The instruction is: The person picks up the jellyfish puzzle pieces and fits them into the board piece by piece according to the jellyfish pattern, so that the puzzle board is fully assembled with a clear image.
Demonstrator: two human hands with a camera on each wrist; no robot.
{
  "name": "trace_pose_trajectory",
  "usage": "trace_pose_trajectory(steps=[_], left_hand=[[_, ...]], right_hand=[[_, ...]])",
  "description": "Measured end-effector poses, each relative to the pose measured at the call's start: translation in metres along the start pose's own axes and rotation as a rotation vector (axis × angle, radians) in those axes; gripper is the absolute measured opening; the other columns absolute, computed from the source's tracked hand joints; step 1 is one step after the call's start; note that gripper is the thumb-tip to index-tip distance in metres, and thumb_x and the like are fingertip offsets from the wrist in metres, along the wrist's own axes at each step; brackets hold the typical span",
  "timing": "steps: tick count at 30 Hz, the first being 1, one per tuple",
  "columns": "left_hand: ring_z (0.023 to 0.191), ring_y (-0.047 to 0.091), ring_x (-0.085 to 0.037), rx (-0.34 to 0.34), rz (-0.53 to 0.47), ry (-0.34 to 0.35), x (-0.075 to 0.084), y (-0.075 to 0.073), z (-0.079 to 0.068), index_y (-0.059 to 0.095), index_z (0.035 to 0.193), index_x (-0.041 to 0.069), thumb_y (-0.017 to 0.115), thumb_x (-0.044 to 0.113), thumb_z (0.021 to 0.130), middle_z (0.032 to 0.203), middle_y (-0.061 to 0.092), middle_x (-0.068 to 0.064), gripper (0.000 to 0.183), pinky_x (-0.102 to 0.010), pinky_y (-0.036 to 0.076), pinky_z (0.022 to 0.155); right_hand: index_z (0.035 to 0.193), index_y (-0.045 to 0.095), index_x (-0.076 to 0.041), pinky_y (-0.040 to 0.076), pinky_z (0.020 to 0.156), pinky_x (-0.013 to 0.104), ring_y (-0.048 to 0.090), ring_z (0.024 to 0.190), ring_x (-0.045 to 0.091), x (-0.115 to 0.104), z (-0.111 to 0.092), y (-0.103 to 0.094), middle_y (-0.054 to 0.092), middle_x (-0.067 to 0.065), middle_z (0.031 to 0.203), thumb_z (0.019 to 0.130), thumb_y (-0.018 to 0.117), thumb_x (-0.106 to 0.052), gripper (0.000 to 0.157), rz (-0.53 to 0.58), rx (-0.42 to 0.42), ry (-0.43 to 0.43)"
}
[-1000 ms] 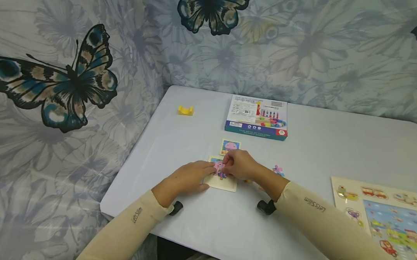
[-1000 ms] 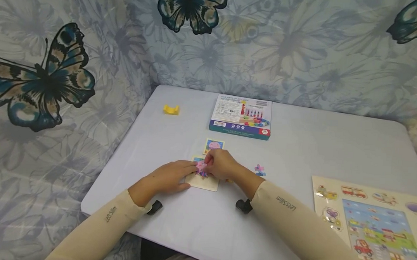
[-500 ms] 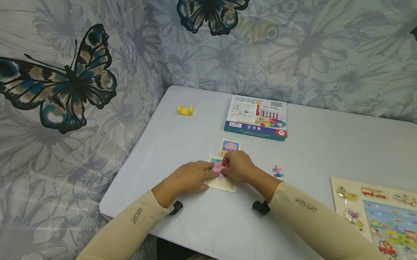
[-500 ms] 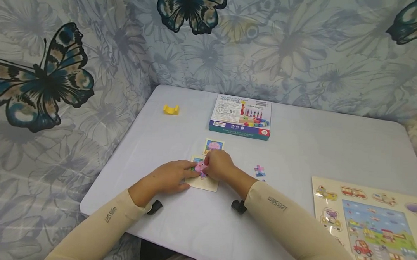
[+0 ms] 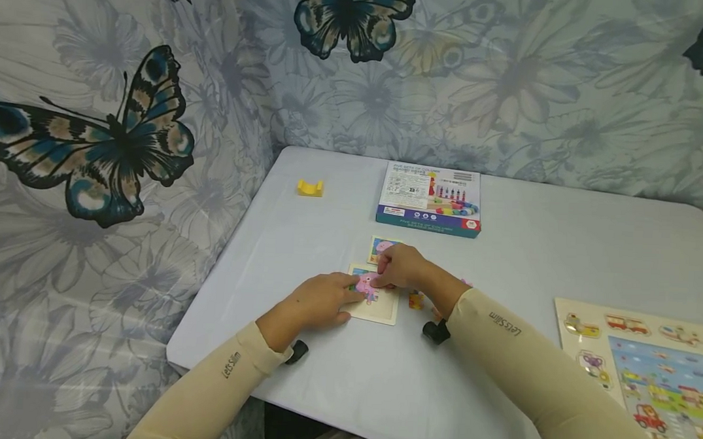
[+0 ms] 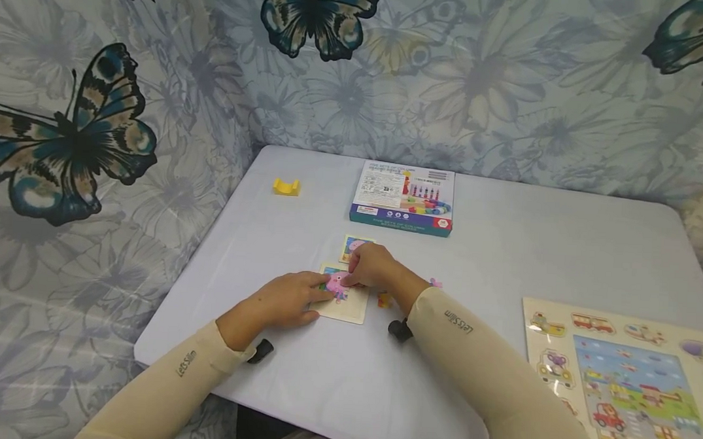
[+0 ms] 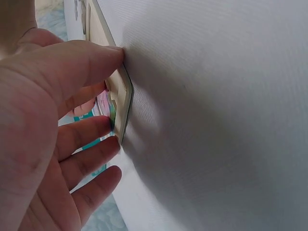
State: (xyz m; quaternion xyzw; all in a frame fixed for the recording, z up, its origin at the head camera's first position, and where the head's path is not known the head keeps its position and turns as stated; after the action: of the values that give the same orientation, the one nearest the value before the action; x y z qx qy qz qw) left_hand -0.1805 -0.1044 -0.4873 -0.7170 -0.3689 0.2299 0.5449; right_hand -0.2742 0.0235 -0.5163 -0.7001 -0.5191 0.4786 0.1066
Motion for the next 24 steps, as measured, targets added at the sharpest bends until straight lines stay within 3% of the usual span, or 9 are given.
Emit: trace_pose_trajectory(steps=[4,15,20,24], left_hand=[[0.144,0.047,-0.023,0.000,-0.010,-0.002,0.000,0.001,0.001,0.061,0.144,0.024,0.069,0.035,0.097,0.157,0.049,-0.005,0.048,-0.038,0.041,0.117],[0.144,0.047,-0.024,-0.026,0.007,-0.031,-0.001,0.003,0.002,0.052,0.152,0.030,0.068,0.035,0.098,0.159,0.046,-0.005,0.057,-0.041,0.042,0.116],[0.144,0.046,-0.025,-0.047,0.025,-0.035,0.001,0.002,0.004,0.053,0.150,0.030,0.066,0.035,0.098,0.158,0.046,-0.007,0.054,-0.042,0.043,0.115],[0.144,0.045,-0.025,-0.072,0.007,-0.057,0.000,0.003,0.004,0.053,0.151,0.031,0.066,0.036,0.099,0.158,0.045,-0.006,0.054,-0.042,0.042,0.117]], right_hand=[[0.089,0.068,-0.013,0.050,0.066,0.029,0.062,0.082,0.021,0.005,0.003,0.000,0.066,0.006,0.088,0.083,0.087,-0.035,0.030,0.036,-0.023,0.030],[0.087,0.067,-0.013,0.049,0.065,0.029,0.060,0.085,0.022,0.001,0.001,0.002,0.063,0.007,0.087,0.082,0.087,-0.034,0.030,0.009,0.036,-0.004],[0.094,0.068,-0.014,0.047,0.062,0.027,0.057,0.079,0.020,0.001,-0.010,-0.002,0.061,0.006,0.084,0.087,0.083,-0.033,0.025,0.021,0.034,-0.113],[0.106,0.070,-0.013,0.053,0.072,0.030,0.058,0.083,0.021,0.010,-0.029,-0.018,0.063,0.006,0.091,0.090,0.079,-0.031,0.026,-0.036,0.068,-0.173]])
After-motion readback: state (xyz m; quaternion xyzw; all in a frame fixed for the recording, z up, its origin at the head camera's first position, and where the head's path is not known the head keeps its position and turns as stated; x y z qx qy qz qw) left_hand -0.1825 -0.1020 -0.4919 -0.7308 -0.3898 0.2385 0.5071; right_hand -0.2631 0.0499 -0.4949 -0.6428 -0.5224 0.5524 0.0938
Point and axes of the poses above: each hand's wrist, its own z-axis towards the middle knuckle, its own y-axis out of the palm, x = y × z, the point moved 8 cm from there along z, towards the middle knuckle
